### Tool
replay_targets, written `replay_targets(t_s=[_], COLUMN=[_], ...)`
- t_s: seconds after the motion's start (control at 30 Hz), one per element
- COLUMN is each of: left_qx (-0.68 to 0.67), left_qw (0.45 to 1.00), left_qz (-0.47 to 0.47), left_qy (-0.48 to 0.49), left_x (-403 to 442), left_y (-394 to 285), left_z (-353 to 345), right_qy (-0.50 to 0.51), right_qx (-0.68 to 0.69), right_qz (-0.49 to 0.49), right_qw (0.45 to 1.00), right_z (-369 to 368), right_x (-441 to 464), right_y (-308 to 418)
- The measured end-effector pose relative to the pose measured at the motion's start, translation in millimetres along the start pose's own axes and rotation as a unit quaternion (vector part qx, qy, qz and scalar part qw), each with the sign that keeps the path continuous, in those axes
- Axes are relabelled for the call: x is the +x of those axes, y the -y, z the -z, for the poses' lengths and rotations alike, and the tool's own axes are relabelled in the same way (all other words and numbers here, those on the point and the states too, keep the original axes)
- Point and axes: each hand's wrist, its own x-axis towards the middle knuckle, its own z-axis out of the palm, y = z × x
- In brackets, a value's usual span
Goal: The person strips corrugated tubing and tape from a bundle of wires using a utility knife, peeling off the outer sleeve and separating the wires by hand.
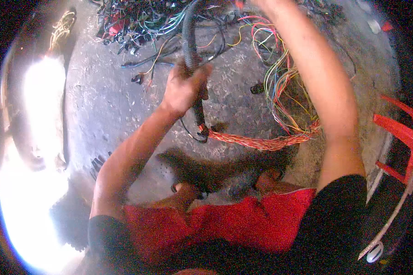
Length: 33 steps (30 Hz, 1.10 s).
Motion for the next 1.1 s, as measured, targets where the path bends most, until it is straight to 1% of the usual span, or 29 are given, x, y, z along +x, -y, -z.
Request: replay_targets(t_s=[0.03,0.07,0.1,0.13,0.17,0.2,0.23,0.27,0.3,0.33,0.37,0.43,0.47,0.5,0.57,0.6,0.67,0.7,0.73,0.8,0.87,0.93,1.0,1.07,1.1], left_qx=[0.000,-0.069,-0.136,-0.069,-0.066,0.042,0.148,0.148,0.164,0.179,0.179,0.301,0.257,0.257,0.362,0.363,0.332,0.333,0.338,0.345,0.323,0.313,0.302,0.324,0.324], left_qw=[1.000,0.997,0.988,0.993,0.994,0.995,0.983,0.983,0.974,0.960,0.960,0.912,0.947,0.947,0.925,0.925,0.929,0.929,0.926,0.921,0.918,0.919,0.920,0.907,0.908], left_qz=[-0.001,-0.003,-0.005,-0.014,-0.015,-0.055,-0.095,-0.095,-0.155,-0.216,-0.215,-0.276,-0.191,-0.191,-0.113,-0.112,-0.162,-0.161,-0.170,-0.180,-0.231,-0.239,-0.247,-0.266,-0.266], left_qy=[0.001,-0.034,-0.068,-0.089,-0.085,-0.069,-0.052,-0.050,-0.019,0.011,0.013,0.032,0.030,0.029,0.031,0.029,-0.006,-0.006,0.002,0.011,0.017,0.021,0.025,0.023,0.023], left_x=[4,8,12,11,12,15,17,20,22,25,27,30,32,33,35,36,37,37,37,37,34,33,32,32,32], left_y=[3,6,9,4,4,4,5,8,12,13,13,10,5,4,3,4,12,16,18,20,19,17,14,12,12], left_z=[-1,-4,-5,-5,-5,-3,0,3,6,10,14,22,23,24,30,31,28,29,28,28,29,29,28,26,24], right_qy=[0.012,0.022,0.068,0.101,0.182,0.189,0.198,0.201,0.199,0.224,0.249,0.257,0.263,0.269,0.267,0.262,0.256,0.247,0.249,0.250,0.251,0.209,0.213,0.215,0.216], right_qx=[-0.128,-0.254,-0.250,-0.274,-0.384,-0.349,-0.315,-0.269,-0.270,-0.233,-0.196,-0.180,-0.194,-0.207,-0.222,-0.237,-0.239,-0.243,-0.253,-0.257,-0.261,-0.210,-0.216,-0.223,-0.263], right_qz=[-0.038,-0.076,-0.113,-0.133,-0.132,-0.140,-0.148,-0.196,-0.198,-0.205,-0.212,-0.208,-0.195,-0.182,-0.176,-0.172,-0.153,-0.134,-0.151,-0.145,-0.136,-0.107,-0.100,-0.093,-0.108], right_qw=[0.991,0.964,0.959,0.947,0.896,0.907,0.916,0.921,0.921,0.924,0.925,0.926,0.925,0.923,0.921,0.920,0.924,0.928,0.923,0.922,0.922,0.949,0.948,0.946,0.934], right_z=[-1,2,11,2,11,16,15,14,17,18,18,19,19,19,15,13,12,14,11,15,14,14,14,13,14], right_x=[-19,-31,-36,-58,-65,-71,-76,-74,-74,-74,-75,-74,-73,-73,-79,-81,-84,-85,-89,-89,-91,-96,-95,-97,-99], right_y=[-1,-8,-26,-24,-35,-48,-56,-61,-65,-66,-68,-71,-75,-79,-81,-82,-98,-105,-90,-102,-103,-103,-104,-98,-94])
